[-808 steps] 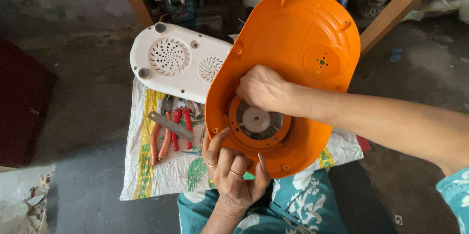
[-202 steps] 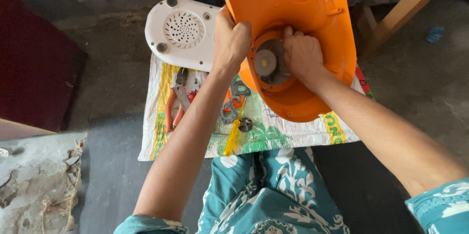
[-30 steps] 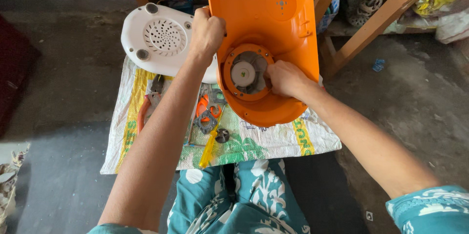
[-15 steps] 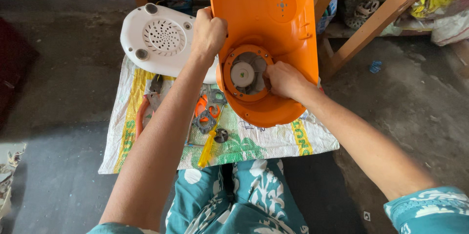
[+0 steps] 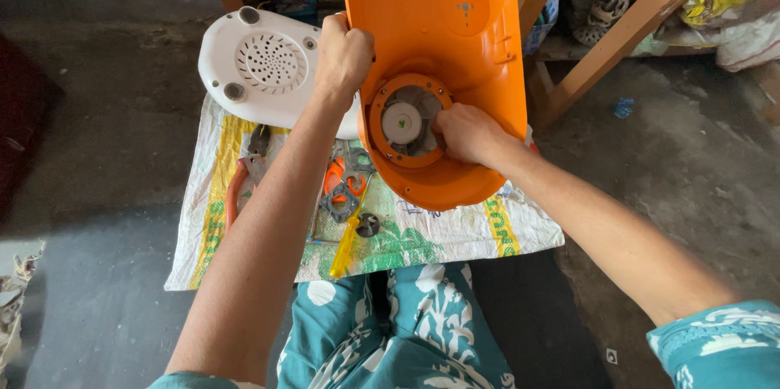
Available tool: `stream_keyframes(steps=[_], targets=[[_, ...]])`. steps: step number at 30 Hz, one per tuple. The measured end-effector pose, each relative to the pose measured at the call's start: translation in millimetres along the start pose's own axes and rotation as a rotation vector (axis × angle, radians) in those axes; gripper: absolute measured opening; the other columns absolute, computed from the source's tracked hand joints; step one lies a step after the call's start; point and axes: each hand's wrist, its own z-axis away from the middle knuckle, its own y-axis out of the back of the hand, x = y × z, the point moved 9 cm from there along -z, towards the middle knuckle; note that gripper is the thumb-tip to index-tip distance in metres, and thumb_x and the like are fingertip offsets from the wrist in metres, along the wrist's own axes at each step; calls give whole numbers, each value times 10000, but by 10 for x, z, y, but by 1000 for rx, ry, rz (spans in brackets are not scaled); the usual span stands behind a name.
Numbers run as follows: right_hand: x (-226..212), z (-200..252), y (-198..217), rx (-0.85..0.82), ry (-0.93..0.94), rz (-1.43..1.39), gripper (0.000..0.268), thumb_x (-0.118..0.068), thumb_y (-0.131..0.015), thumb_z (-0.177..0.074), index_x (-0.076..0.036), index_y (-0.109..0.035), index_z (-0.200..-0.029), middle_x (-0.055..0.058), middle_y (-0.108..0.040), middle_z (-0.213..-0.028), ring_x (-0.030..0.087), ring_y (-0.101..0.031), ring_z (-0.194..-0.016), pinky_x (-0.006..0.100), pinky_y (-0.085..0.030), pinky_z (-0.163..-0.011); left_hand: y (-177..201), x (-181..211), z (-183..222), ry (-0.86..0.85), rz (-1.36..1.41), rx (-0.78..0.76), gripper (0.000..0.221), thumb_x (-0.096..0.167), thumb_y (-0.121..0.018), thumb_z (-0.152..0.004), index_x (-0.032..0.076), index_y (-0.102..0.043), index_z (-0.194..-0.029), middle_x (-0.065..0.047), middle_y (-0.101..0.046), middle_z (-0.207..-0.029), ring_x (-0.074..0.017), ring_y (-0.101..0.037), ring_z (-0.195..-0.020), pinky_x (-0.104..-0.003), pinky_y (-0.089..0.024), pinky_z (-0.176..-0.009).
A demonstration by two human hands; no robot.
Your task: The person assembles the plastic components of a blender housing, fitting the white inner motor mount into the orange outer casing and securing it using a yellow-handled screwdriver.
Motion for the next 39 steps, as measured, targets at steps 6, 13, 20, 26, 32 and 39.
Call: stream_keyframes(steps=[6,13,20,26,32,39], targets=[[-8,-73,-109,43,67,95,110,-50,-658,-784,-65,-755,-834,217,-726,-860,421,-699,-882,507,-556,-762,-27,-41,10,52,-26,12,360,68,-478,-801,-50,-610,-1114,-105,-678,-801,-155,-617,-678,-323,-543,-603],[-118,-40,-196,104,158,327,158,-117,-625,-854,-73,-745,-761,189,-736,-795,374,-730,-793,476,-575,-685,14,-37,0,9,-36,47,386,92,-514,-806,-68,-616,-1142,-109,-697,-838,-160,-656,-732,-315,-547,-657],[-219,68,-305,139,285,481,191,-161,-628,-866,-129,-727,-706,136,-713,-688,314,-724,-670,424,-553,-596,-67,-18,26,16,-101,34,395,106,-508,-795,-48,-634,-1136,-137,-727,-877,-199,-684,-767,-347,-548,-695],[-193,115,-337,158,243,595,187,-197,-626,-861,-180,-738,-713,86,-713,-678,292,-723,-687,420,-530,-643,-103,34,72,-34,-128,58,372,132,-515,-817,-52,-659,-1107,-172,-745,-926,-238,-717,-838,-360,-554,-757],[-254,101,-292,119,266,631,185,-232,-621,-869,-200,-739,-730,60,-715,-724,264,-705,-724,397,-511,-647,-10,9,71,-11,-67,49,382,114,-513,-805,-71,-633,-1116,-159,-730,-893,-211,-692,-805,-348,-555,-724],[-449,111,-342,122,354,734,230,-291,-614,-890,-208,-729,-709,35,-707,-675,252,-684,-726,397,-476,-641,-44,-60,38,27,-65,9,393,94,-500,-790,-77,-623,-1121,-142,-707,-857,-200,-661,-765,-347,-553,-687]])
